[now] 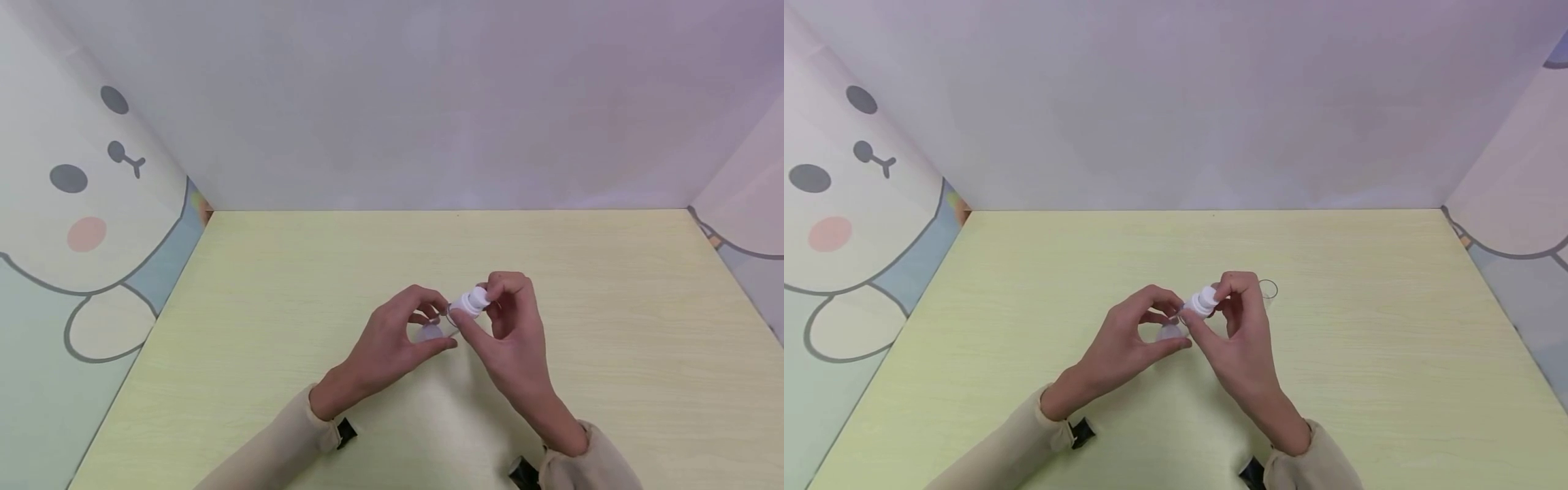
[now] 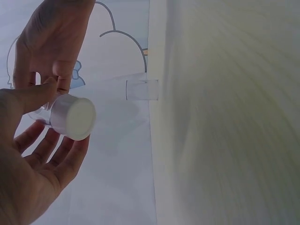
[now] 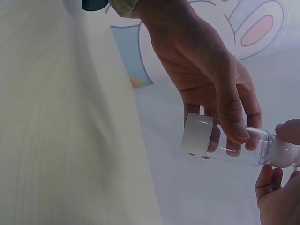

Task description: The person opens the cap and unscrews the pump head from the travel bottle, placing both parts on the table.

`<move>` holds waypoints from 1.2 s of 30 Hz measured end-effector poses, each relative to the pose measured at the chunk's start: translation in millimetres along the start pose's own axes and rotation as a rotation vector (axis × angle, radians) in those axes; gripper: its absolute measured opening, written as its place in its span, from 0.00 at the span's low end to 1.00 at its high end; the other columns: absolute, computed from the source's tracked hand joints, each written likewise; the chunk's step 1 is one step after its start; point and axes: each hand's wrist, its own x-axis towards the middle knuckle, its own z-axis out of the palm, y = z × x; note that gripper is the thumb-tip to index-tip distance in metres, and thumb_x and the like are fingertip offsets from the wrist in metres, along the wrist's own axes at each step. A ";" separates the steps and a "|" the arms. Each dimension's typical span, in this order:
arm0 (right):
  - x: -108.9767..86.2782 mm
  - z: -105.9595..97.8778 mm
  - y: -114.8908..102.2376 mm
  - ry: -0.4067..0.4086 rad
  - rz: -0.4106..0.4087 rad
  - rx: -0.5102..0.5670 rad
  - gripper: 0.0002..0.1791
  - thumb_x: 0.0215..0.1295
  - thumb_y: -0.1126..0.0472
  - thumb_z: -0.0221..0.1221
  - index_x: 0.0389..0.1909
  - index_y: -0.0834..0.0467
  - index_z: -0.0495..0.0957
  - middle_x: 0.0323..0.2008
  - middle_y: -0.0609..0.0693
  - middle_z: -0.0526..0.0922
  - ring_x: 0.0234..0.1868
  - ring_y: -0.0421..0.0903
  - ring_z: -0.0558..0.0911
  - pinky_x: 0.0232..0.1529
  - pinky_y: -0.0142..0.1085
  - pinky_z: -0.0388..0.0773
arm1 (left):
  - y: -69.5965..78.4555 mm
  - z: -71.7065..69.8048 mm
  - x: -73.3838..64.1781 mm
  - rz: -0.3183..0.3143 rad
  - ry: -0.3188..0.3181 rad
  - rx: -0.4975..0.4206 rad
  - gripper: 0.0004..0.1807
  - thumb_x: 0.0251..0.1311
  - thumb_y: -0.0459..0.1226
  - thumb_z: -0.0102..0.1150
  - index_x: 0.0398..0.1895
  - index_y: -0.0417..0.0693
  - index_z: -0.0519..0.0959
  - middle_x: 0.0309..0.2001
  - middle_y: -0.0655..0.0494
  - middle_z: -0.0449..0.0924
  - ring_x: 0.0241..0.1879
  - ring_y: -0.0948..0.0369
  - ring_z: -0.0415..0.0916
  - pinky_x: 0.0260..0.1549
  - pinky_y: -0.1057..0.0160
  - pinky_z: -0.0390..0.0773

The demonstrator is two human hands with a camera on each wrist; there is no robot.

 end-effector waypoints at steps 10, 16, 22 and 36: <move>-0.6 -5.9 -2.7 -0.073 -0.034 -0.011 0.23 0.57 0.89 0.57 0.51 0.77 0.63 0.54 0.53 0.70 0.54 0.48 0.74 0.59 0.28 0.79 | 0.8 -1.7 1.6 0.005 0.000 0.005 0.26 0.55 0.35 0.79 0.54 0.49 0.75 0.49 0.58 0.80 0.47 0.61 0.81 0.49 0.66 0.87; -0.1 -6.8 -2.2 -0.114 -0.076 0.032 0.22 0.56 0.91 0.51 0.52 0.79 0.62 0.56 0.56 0.71 0.58 0.50 0.77 0.66 0.32 0.78 | 1.6 -1.5 2.0 0.002 -0.001 0.012 0.26 0.55 0.36 0.79 0.54 0.48 0.75 0.49 0.58 0.80 0.47 0.63 0.80 0.49 0.69 0.86; -0.4 -7.8 -2.5 -0.128 -0.082 0.047 0.24 0.57 0.91 0.51 0.55 0.78 0.61 0.60 0.61 0.70 0.61 0.54 0.77 0.68 0.33 0.77 | 1.9 -1.4 2.5 0.007 0.001 0.005 0.27 0.55 0.35 0.80 0.54 0.48 0.75 0.49 0.58 0.81 0.47 0.60 0.81 0.49 0.68 0.86; 0.8 -2.3 0.2 -0.007 -0.091 0.018 0.27 0.53 0.90 0.62 0.51 0.69 0.67 0.49 0.54 0.69 0.47 0.46 0.75 0.54 0.27 0.80 | 2.4 0.0 2.0 0.014 0.006 -0.011 0.26 0.55 0.35 0.79 0.54 0.49 0.76 0.49 0.58 0.80 0.46 0.59 0.82 0.50 0.67 0.86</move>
